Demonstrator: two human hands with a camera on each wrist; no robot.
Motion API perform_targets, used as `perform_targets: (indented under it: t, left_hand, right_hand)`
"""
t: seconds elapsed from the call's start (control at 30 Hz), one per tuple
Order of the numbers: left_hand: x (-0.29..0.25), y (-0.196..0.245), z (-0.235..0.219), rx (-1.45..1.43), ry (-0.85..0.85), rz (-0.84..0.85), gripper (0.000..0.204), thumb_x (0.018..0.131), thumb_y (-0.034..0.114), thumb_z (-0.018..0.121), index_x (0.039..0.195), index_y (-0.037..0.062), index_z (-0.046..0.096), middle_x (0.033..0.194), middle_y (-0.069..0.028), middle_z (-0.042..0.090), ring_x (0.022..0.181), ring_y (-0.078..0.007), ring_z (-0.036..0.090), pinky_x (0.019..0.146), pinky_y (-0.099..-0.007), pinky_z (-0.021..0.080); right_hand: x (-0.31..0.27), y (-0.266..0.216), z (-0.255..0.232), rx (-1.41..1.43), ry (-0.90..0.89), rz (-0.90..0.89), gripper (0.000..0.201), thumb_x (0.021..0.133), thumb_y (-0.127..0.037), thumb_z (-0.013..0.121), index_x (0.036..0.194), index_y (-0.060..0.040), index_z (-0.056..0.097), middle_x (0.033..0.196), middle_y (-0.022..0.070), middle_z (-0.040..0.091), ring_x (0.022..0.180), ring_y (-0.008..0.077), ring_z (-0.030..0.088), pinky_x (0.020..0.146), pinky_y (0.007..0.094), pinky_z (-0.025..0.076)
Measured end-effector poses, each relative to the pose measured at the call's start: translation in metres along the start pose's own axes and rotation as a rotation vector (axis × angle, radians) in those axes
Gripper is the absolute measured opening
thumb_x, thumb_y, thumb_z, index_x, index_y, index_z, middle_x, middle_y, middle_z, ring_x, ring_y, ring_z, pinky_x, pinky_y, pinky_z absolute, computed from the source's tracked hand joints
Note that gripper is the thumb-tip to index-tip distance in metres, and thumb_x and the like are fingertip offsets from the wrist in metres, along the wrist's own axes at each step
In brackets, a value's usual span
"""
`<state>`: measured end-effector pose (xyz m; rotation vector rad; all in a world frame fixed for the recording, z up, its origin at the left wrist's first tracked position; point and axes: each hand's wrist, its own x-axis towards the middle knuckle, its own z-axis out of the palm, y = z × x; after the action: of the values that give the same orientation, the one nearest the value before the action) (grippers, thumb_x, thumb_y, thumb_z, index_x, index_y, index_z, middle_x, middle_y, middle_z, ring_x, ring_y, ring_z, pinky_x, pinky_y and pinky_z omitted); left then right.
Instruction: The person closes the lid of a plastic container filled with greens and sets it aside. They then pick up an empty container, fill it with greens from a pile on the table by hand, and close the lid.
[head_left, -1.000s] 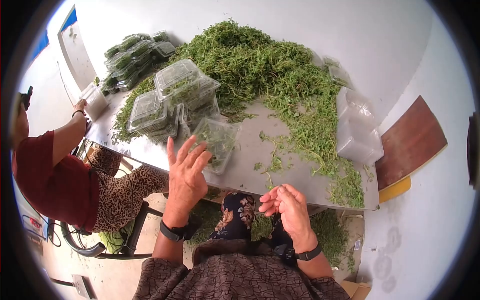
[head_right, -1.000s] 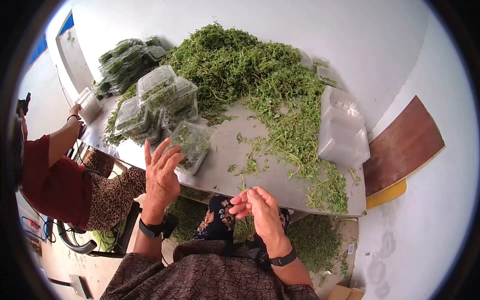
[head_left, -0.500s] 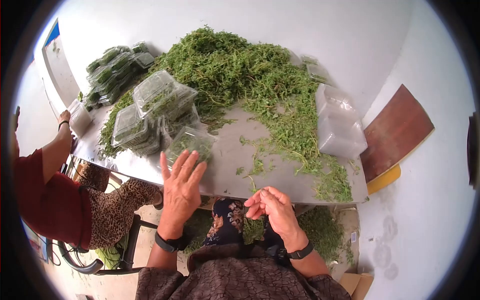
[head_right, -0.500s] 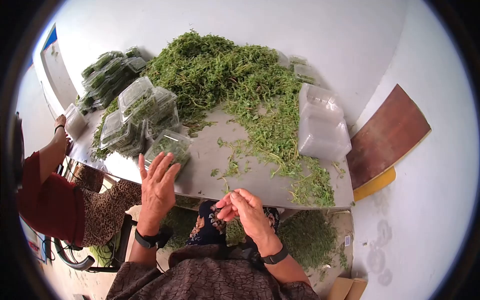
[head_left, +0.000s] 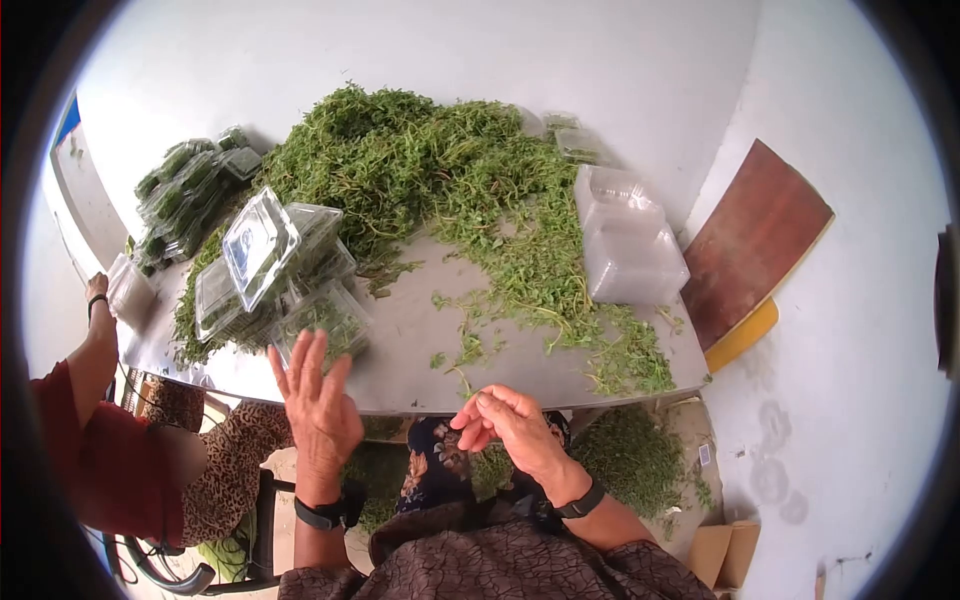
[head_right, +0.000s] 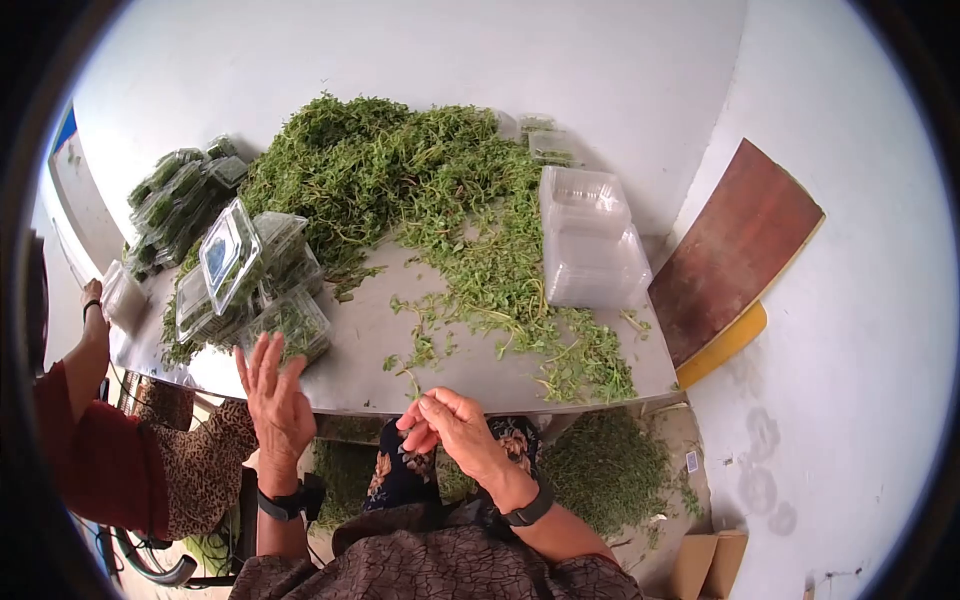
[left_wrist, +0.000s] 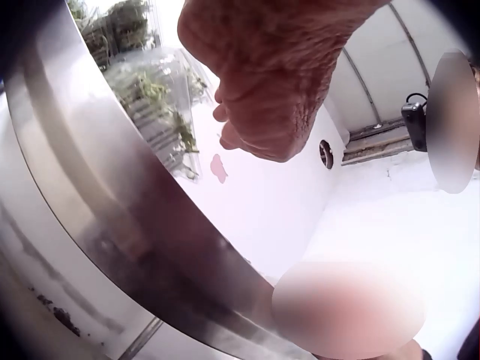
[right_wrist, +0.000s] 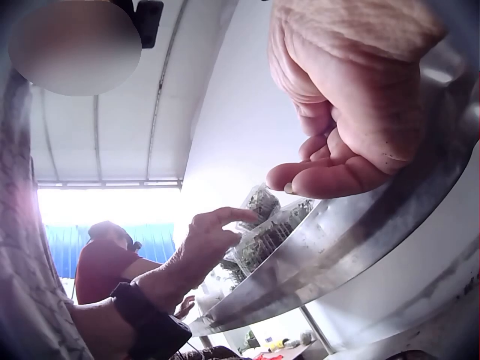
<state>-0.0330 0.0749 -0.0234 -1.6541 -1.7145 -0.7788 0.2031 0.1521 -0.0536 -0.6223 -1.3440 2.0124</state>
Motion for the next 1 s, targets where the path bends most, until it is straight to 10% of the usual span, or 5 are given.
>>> perform_targets:
  t: [0.3, 0.6, 1.0]
  left_hand:
    - [0.009, 0.006, 0.026, -0.018, -0.189, 0.065, 0.043, 0.07, 0.0, 0.063, 0.113, 0.0041, 0.061, 0.135, -0.0143, 0.049, 0.129, -0.0325, 0.043, 0.113, -0.0565, 0.021]
    - [-0.001, -0.009, 0.031, 0.091, 0.316, 0.025, 0.039, 0.072, 0.009, 0.072, 0.11, 0.0062, 0.066, 0.127, -0.0062, 0.053, 0.112, -0.0267, 0.051, 0.095, -0.0419, 0.036]
    - [0.017, -0.031, 0.018, 0.172, 0.264, -0.048, 0.045, 0.071, 0.005, 0.07, 0.114, 0.0114, 0.06, 0.118, -0.0057, 0.059, 0.117, -0.0247, 0.052, 0.104, -0.0478, 0.027]
  right_hand:
    - [-0.003, 0.0, -0.004, -0.008, -0.048, -0.003, 0.031, 0.102, -0.026, 0.042, 0.096, -0.0003, 0.058, 0.093, 0.0131, 0.066, 0.072, 0.0175, 0.066, 0.065, 0.0285, 0.054]
    - [0.0, 0.002, -0.005, -0.096, -0.019, -0.064, 0.029, 0.101, -0.023, 0.043, 0.092, 0.0008, 0.056, 0.088, 0.0163, 0.067, 0.067, 0.0192, 0.066, 0.061, 0.0283, 0.053]
    - [-0.001, 0.001, -0.004, -0.19, -0.044, -0.103, 0.032, 0.101, -0.025, 0.044, 0.091, 0.0018, 0.057, 0.086, 0.0158, 0.068, 0.066, 0.0191, 0.066, 0.061, 0.0287, 0.054]
